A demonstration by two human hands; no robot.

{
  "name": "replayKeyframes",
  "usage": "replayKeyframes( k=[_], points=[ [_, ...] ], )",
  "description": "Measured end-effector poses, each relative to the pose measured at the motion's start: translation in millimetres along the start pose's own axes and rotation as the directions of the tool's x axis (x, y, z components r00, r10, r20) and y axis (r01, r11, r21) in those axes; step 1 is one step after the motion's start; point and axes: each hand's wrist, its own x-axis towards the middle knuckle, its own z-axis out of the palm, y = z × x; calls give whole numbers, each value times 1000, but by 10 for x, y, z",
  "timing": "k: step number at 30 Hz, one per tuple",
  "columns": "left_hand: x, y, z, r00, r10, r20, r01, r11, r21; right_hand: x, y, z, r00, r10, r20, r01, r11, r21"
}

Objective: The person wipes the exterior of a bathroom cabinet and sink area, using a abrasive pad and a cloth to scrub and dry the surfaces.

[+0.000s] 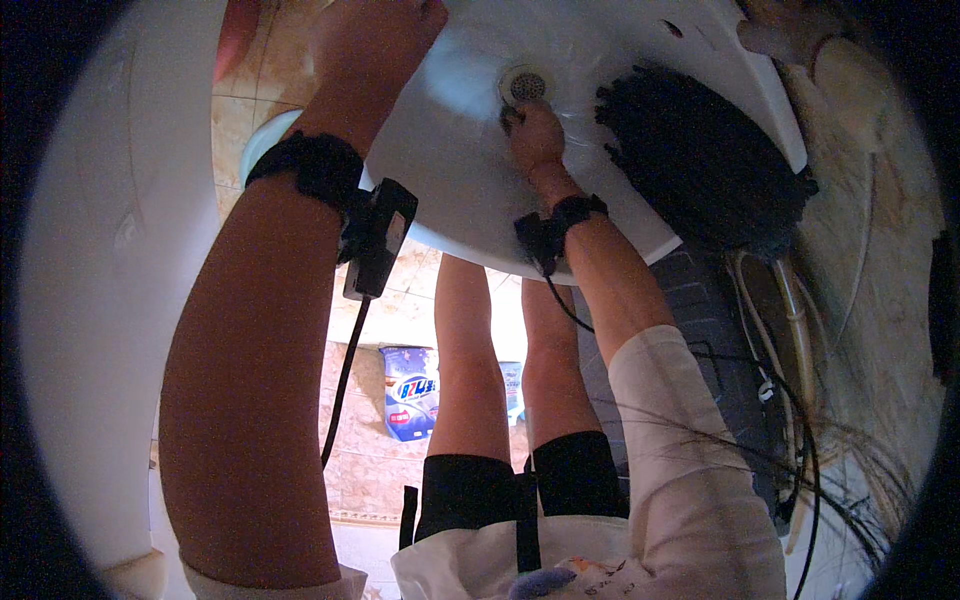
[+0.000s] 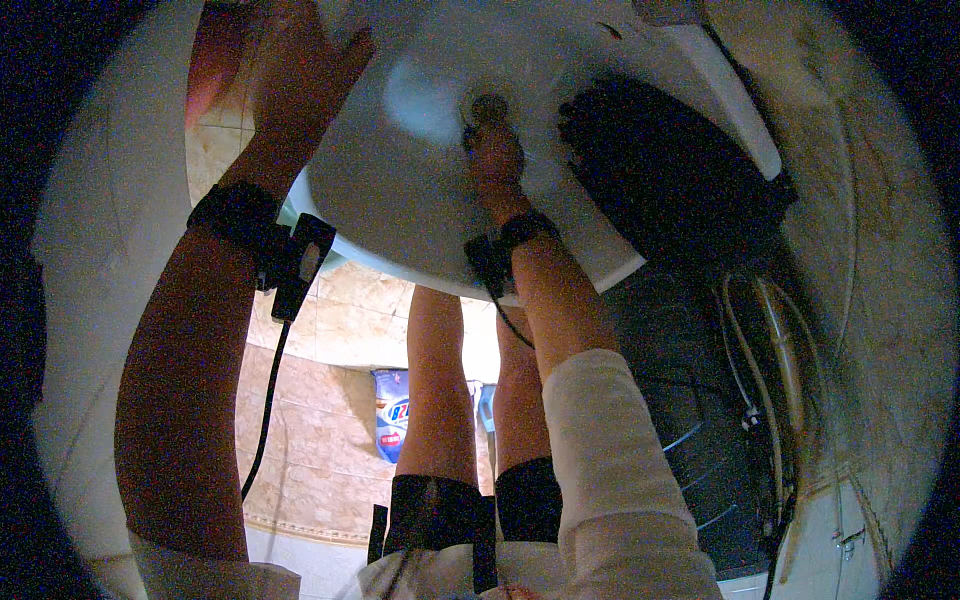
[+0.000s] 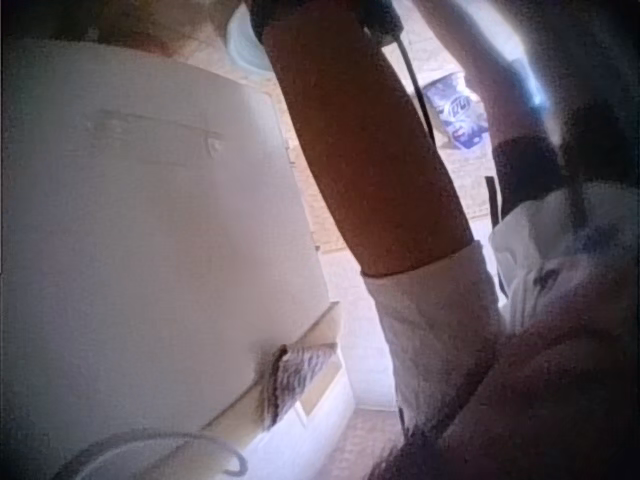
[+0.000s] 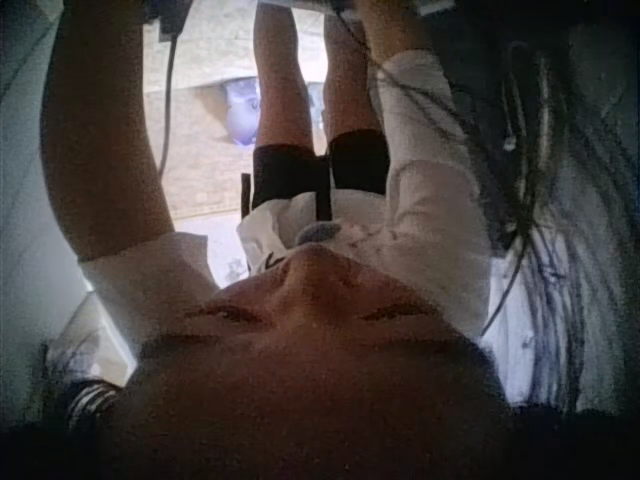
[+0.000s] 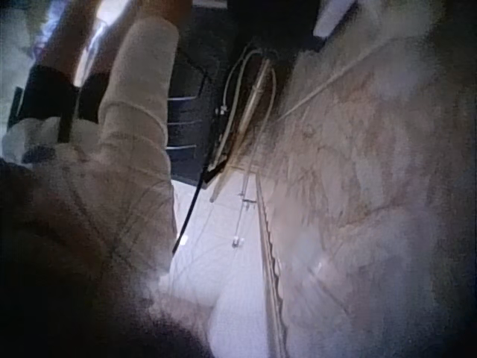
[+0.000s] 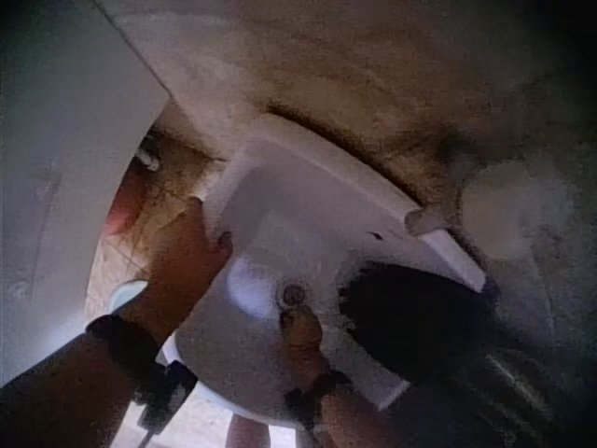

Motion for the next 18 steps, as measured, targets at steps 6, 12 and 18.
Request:
replayKeyframes(
  k=[6,12,18],
  points=[
    [52,9,65,952,254,-173,-269,960,-73,103,417,90,991,-8,135,23,994,-105],
    [0,-113,91,942,285,-176,-271,957,99,179,-95,356,994,106,26,-105,992,-64],
    [39,-261,81,876,414,-249,-395,910,124,-72,-99,171,1000,18,-11,-17,997,70]
  ],
)
